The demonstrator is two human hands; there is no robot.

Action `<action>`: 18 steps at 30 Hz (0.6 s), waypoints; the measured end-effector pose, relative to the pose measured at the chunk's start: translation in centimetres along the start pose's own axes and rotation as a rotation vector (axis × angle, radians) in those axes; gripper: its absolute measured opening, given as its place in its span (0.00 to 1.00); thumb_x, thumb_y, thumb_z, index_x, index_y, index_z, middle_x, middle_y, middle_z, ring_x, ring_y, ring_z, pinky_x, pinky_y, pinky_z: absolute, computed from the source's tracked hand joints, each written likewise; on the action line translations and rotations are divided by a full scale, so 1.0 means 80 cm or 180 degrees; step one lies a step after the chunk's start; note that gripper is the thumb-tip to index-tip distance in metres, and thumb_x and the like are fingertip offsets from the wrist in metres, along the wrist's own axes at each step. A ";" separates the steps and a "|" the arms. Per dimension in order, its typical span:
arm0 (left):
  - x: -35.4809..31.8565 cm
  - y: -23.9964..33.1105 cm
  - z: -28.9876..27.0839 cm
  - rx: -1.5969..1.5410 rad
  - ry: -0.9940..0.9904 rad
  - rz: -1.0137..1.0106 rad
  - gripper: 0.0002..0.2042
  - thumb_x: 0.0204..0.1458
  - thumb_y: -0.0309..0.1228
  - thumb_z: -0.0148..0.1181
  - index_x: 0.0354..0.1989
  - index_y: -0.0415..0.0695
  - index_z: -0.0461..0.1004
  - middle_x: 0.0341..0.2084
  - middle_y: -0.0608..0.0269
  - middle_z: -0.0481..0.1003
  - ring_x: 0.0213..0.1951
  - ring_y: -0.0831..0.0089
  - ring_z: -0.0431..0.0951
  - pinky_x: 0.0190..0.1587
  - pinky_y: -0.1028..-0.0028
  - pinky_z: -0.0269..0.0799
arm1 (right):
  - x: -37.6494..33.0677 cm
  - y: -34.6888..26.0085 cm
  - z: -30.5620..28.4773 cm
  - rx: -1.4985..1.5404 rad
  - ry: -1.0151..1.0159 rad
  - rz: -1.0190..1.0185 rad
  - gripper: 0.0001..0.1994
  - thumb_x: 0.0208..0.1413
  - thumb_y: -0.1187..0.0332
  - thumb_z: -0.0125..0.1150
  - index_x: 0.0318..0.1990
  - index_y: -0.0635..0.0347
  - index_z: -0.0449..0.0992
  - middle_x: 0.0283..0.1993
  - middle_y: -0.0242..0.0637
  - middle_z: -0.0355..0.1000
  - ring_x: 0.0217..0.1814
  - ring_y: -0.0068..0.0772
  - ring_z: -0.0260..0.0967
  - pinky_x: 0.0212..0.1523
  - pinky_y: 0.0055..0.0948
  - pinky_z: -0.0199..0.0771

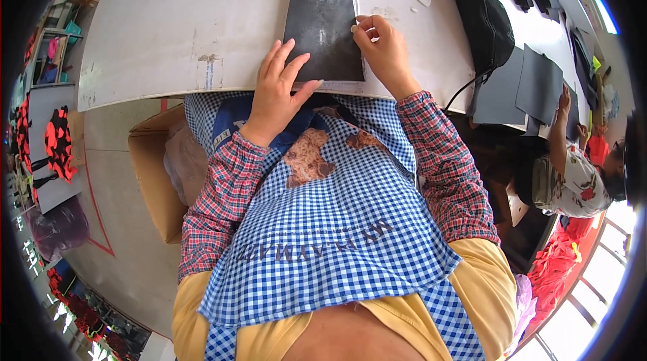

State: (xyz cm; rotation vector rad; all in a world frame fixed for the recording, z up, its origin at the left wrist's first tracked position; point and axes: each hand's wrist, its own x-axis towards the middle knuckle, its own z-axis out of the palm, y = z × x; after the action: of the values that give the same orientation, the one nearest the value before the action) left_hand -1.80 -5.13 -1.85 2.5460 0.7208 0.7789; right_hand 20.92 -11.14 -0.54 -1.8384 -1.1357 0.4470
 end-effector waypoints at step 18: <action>0.062 -0.035 0.019 0.0392 -0.0358 -0.0109 0.22 0.60 0.32 0.48 0.64 0.46 0.64 0.67 0.60 0.59 0.70 0.62 0.54 0.68 0.47 0.45 | 0.020 -0.029 0.009 -0.0039 -0.0618 0.0240 0.11 0.53 0.63 0.61 0.33 0.65 0.78 0.27 0.45 0.77 0.29 0.38 0.76 0.34 0.33 0.75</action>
State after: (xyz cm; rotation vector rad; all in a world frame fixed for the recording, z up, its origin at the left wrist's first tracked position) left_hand 1.68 -0.42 -2.39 2.6548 0.7955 0.5915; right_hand 20.06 -9.02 1.26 -1.8843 -1.2027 0.6753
